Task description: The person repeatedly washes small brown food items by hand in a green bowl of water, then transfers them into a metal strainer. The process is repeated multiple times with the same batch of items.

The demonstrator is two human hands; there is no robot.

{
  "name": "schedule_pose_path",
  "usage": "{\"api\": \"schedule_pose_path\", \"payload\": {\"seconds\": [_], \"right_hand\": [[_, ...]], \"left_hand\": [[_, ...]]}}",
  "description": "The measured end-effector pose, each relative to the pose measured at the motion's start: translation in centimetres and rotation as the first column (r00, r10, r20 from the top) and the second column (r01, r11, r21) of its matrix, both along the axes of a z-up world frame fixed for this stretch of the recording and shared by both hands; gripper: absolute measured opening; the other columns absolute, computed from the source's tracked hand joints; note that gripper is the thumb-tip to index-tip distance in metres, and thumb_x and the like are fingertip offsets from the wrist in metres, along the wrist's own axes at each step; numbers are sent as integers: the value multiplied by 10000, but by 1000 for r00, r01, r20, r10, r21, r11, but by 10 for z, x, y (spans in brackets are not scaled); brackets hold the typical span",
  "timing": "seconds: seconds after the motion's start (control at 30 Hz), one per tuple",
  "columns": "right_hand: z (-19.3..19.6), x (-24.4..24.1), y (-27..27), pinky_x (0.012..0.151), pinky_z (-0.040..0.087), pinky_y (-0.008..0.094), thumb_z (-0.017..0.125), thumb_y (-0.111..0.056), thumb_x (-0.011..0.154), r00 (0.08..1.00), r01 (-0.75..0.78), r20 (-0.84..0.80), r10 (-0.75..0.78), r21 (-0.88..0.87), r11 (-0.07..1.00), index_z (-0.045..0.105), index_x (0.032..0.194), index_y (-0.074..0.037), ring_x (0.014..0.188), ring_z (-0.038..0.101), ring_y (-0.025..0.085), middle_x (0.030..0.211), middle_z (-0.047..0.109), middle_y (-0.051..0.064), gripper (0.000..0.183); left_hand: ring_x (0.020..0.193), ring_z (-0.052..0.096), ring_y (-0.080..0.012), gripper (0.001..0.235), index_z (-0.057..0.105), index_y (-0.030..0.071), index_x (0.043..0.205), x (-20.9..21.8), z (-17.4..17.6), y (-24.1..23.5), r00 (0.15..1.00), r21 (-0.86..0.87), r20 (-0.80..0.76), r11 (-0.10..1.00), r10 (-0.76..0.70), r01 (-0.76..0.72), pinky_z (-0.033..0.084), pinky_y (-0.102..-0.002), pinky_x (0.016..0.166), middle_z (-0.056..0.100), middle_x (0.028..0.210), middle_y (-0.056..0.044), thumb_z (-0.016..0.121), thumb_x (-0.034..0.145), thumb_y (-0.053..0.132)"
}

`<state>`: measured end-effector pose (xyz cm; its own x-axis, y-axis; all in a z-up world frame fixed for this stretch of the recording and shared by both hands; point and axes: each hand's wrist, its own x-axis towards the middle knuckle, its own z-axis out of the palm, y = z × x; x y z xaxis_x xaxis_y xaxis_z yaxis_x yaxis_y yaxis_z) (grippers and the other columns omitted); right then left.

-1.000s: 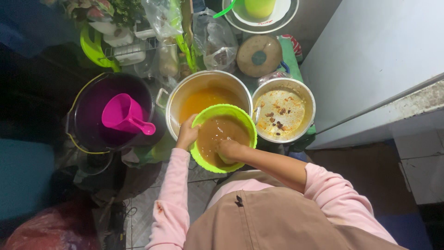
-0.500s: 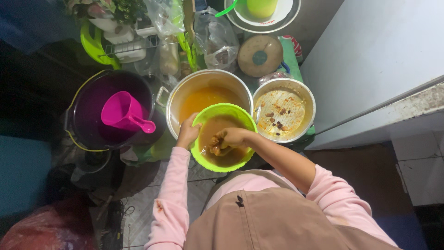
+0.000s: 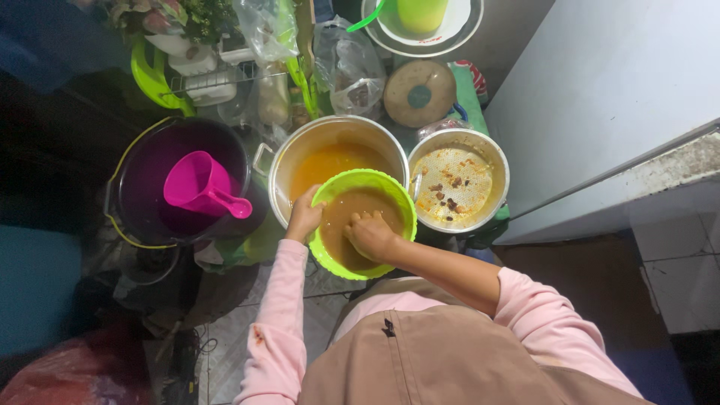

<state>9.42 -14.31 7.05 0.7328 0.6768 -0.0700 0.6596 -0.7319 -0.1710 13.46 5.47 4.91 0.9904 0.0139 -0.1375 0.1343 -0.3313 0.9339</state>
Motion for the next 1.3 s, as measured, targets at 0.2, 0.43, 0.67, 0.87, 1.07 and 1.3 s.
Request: {"api": "schedule_pose_path", "payload": {"seconds": [0.2,0.43,0.67,0.87,1.07,1.3], "right_hand": [[-15,-2,-5,794,499,485,561,-169,886,986,-73,159,48,158,985,734,879,-90,892,653,351,1245,625,252,191],[6,-4,-4,997,403,604,559,-151,919,996,7,91,-20,139,990,714,1006,-72,1018,625,368,958,654,178,195],[52,-5,-7,1069,305,721,620,-96,738,971,-148,234,57,392,908,737,871,-121,1059,626,305,910,681,85,179],[51,4,-9,824,573,362,707,-50,840,896,353,-438,-71,608,711,728,975,-65,916,727,246,959,731,105,137],[75,51,-68,774,550,273,761,-127,869,720,600,-693,-8,618,509,744,1012,-34,859,669,109,922,740,29,172],[40,97,-165,682,526,310,784,-121,833,710,704,-538,-455,508,497,755,977,-24,729,655,123,852,763,49,176]], "left_hand": [[967,712,-185,344,656,47,1231,-1,2,0,999,11,34,1000,-6,5,525,-295,863,759,1047,-118,623,892,-1],[972,722,-204,345,658,51,1230,-2,7,-1,1000,44,9,999,-7,6,526,-304,864,761,1054,-133,627,889,8],[950,717,-202,355,653,59,1244,-4,9,-3,1000,52,3,999,-5,5,530,-307,850,758,1044,-133,628,894,11],[961,708,-182,361,658,69,1248,-5,6,-1,1000,39,-7,999,-4,4,521,-297,856,761,1053,-115,639,892,12],[998,709,-187,376,654,70,1261,-3,0,1,1000,23,27,1000,-14,14,517,-293,881,760,1080,-120,629,892,3],[1020,703,-197,373,615,63,1301,-2,-6,6,997,104,51,994,-51,45,513,-305,892,740,1102,-132,633,929,82]]}}
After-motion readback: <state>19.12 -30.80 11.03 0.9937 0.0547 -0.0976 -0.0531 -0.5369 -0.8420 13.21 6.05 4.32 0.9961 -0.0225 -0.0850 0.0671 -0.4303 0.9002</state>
